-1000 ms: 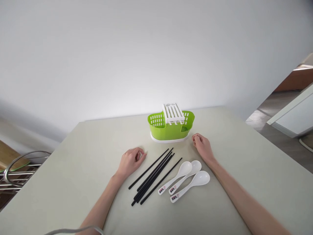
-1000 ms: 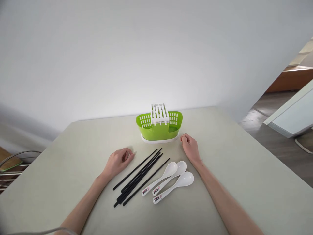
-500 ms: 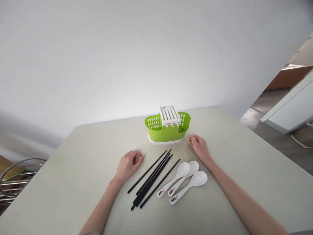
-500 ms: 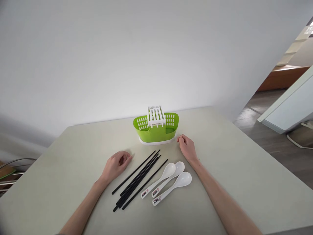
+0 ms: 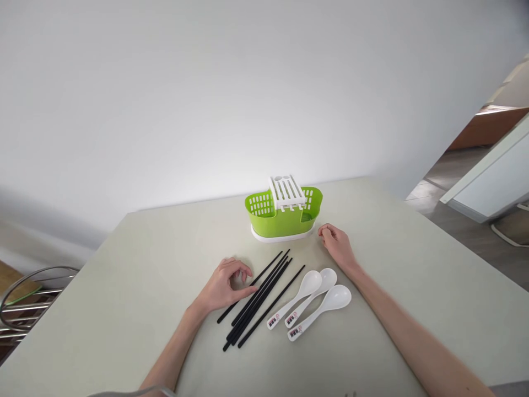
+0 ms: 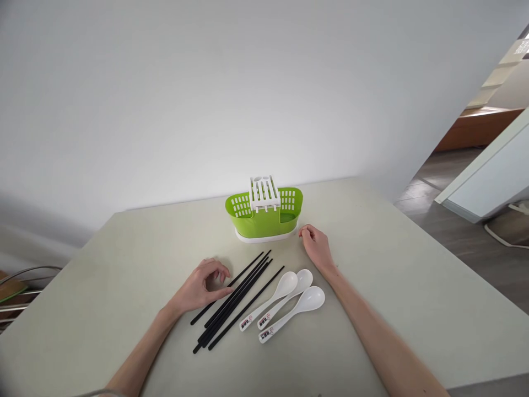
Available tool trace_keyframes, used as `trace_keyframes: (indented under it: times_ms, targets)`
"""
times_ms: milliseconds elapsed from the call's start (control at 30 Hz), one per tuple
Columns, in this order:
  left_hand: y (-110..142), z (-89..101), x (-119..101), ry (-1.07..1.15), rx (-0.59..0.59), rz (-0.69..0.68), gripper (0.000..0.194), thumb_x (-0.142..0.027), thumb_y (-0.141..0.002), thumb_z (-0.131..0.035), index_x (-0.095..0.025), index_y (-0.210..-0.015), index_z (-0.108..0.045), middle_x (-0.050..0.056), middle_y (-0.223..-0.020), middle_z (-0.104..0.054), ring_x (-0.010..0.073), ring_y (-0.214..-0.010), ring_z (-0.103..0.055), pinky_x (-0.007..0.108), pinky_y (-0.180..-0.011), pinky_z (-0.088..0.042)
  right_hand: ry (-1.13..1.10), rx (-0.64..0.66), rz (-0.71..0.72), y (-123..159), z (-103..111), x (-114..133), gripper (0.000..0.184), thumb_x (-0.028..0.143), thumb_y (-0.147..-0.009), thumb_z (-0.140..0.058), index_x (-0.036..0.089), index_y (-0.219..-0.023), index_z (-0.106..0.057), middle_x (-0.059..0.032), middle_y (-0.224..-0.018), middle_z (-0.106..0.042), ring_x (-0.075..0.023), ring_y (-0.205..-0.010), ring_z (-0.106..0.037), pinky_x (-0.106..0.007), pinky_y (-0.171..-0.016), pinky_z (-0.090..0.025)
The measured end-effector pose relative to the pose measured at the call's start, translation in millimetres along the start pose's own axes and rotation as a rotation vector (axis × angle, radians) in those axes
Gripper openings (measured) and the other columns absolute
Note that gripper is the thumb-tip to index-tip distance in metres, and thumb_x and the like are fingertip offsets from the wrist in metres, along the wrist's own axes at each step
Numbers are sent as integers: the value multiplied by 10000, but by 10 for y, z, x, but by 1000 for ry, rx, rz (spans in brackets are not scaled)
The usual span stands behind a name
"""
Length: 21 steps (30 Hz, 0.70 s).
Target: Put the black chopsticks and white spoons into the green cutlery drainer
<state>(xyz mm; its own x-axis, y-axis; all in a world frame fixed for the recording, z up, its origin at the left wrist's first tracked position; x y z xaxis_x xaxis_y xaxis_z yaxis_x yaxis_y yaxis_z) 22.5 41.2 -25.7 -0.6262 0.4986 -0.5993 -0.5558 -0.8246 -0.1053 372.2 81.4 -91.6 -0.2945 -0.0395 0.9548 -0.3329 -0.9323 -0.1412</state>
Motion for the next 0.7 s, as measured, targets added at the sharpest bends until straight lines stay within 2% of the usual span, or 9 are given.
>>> trace_keyframes:
  times_ms: [133,433,700]
  targets:
    - [-13,-2,-29,-21,23,-48,347,-529,-796,-826,-230,-923,-703,19,-845,-668,186,-819,-609,350,-885,-482,9,-1,5,-5,-1,-24,196,362,-833,-488,252,-708,-591,33,-569,-525,-159,-530,-400,-278,-507,-304]
    - [-15,-10,-9,-29,33,-59,296,-485,-814,-807,-236,-946,-714,20,-848,-675,191,-825,-614,361,-905,-480,5,-12,17,-29,-8,-59,212,372,-845,-496,251,-704,-598,32,-554,-516,-161,-529,-403,-280,-503,-323]
    - [-21,-18,-5,-36,50,-88,205,-426,-825,-808,-246,-890,-732,24,-856,-693,199,-851,-634,364,-922,-474,14,-10,21,-25,-7,-64,207,356,-847,-490,250,-707,-599,31,-565,-526,-160,-536,-414,-283,-519,-335]
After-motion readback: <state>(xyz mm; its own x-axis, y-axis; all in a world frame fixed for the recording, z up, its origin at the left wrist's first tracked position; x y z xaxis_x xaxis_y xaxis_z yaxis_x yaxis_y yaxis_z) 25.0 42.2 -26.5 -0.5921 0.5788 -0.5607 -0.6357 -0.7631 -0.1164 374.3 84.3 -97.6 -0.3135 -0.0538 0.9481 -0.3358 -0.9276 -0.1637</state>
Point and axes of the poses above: each hand's wrist, its own y-axis away from the middle knuckle, its own z-axis out of the back of the hand, x = y × z, the point moved 4 cm from there along -y, towards the middle knuckle
